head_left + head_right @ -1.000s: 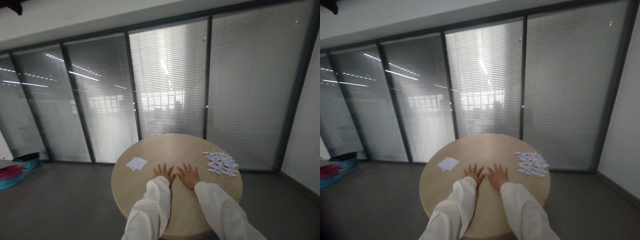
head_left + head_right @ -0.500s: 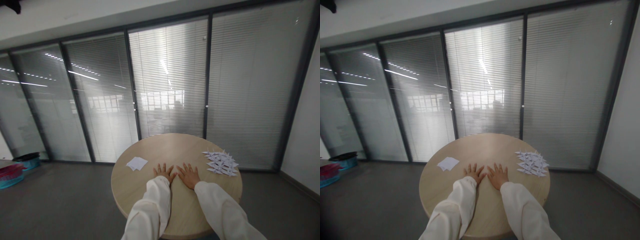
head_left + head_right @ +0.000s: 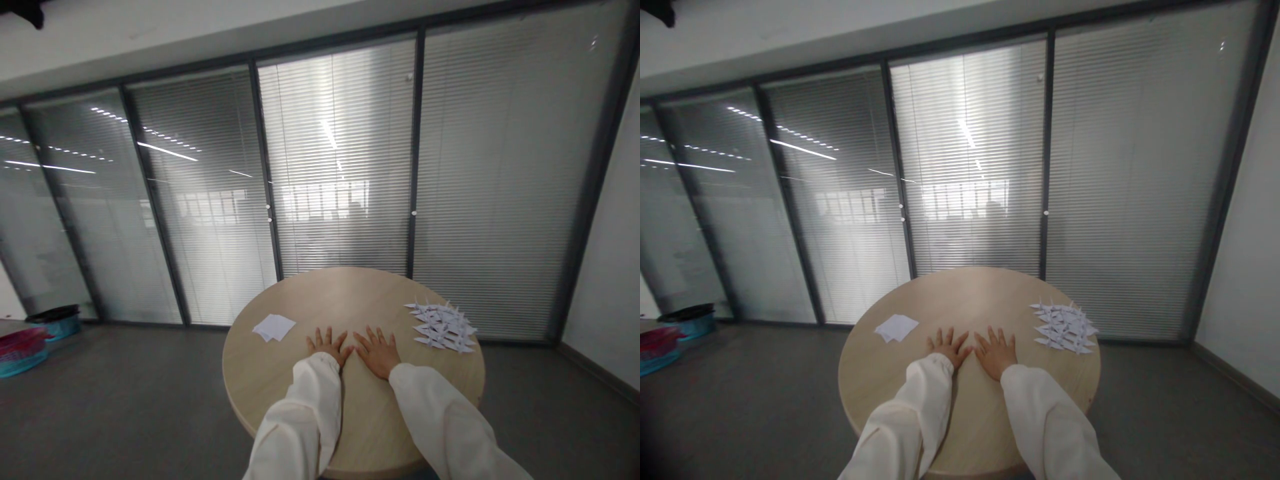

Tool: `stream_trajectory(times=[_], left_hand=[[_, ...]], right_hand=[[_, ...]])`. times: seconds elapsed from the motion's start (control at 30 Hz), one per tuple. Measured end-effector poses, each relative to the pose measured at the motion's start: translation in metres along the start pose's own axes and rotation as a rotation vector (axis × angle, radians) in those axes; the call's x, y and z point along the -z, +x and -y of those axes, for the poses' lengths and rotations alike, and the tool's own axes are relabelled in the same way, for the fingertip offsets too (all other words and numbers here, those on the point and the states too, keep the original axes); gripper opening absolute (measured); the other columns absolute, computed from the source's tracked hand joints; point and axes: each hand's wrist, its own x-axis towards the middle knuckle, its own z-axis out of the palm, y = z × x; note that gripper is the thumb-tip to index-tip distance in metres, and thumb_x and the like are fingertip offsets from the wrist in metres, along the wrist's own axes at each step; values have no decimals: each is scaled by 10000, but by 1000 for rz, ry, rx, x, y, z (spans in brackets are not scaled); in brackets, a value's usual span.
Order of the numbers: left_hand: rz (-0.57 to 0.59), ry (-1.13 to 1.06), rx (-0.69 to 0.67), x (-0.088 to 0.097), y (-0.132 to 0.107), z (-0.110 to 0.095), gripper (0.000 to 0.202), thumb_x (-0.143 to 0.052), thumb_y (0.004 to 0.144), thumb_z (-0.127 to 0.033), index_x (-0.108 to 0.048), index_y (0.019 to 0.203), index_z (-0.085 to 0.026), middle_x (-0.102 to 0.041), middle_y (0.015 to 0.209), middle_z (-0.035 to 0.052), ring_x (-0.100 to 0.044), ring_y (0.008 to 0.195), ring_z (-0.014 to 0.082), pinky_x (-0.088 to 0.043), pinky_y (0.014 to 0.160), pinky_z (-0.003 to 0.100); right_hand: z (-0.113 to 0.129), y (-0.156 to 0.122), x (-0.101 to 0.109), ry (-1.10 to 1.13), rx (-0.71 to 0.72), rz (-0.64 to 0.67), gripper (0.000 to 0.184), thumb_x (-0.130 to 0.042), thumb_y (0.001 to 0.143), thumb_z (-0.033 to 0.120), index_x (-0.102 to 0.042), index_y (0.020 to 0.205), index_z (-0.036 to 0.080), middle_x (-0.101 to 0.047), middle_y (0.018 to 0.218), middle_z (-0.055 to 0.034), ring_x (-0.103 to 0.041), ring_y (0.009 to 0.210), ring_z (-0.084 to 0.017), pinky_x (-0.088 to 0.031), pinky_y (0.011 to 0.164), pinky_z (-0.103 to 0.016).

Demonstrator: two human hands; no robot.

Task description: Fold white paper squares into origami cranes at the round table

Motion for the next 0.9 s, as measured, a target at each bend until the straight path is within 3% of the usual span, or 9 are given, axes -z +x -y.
stream_trajectory(times=[0.37, 0.47, 0.53, 0.63, 0.73, 0.8, 0.9], left_hand=[[-16, -36, -17, 4, -3, -2, 657, -156, 690, -708, -204, 1281, -426, -119, 1420, -4, 26, 1268, 357, 57, 930, 606], [-141, -72, -28, 17, -11, -7, 593, -253, 746, -628, -246, 1285, -383, -212, 1394, 25, -62, 1270, 337, -22, 963, 575], [-269, -95, -22, 27, -20, -10, 551, -383, 758, -539, -342, 1252, -297, -348, 1306, 69, -223, 1223, 303, -135, 989, 487], [-414, -159, -26, 37, -36, -10, 276, -480, 770, -260, -513, 1030, -174, -500, 1047, 98, -453, 1001, 206, -353, 851, 289], [-538, -198, 17, 38, -55, -4, 245, -335, 786, -86, -546, 882, -166, -538, 903, 87, -519, 822, 164, -389, 651, 241], [-472, -241, -14, 35, -68, 1, 216, -379, 740, -82, -564, 810, -168, -563, 829, 74, -536, 730, 158, -370, 571, 238], [-406, -377, -28, 28, -89, 7, 190, -430, 660, -67, -574, 735, -166, -590, 752, 56, -548, 725, 164, -365, 575, 238]], right_hand=[[4, -6, 6, -28, -15, -57, 503, -188, 850, 520, -97, 1321, 370, -145, 1402, -25, -122, 1256, -296, -67, 944, -559], [8, -15, 15, -51, 8, -233, 497, -229, 866, 441, -134, 1333, 301, -258, 1358, -76, -207, 1227, -291, -101, 958, -525], [9, -21, 23, -31, 73, -396, 453, -205, 881, 373, -211, 1315, 246, -375, 1271, -98, -300, 1179, -263, -147, 973, -467], [9, -29, 31, 42, 203, -521, 337, -245, 866, 297, -432, 1115, 169, -502, 1056, -116, -454, 1013, -239, -309, 905, -372], [9, -34, 30, 111, 328, -553, 260, -236, 853, 250, -482, 905, 186, -521, 898, -99, -506, 881, -226, -383, 803, -354], [8, -37, 26, 157, 386, -539, 263, -226, 855, 263, -482, 853, 204, -520, 849, -99, -515, 833, -225, -392, 771, -355], [8, -40, 17, 230, 509, -537, 272, -249, 846, 339, -493, 883, 225, -536, 866, -106, -518, 834, -238, -398, 751, -376]])
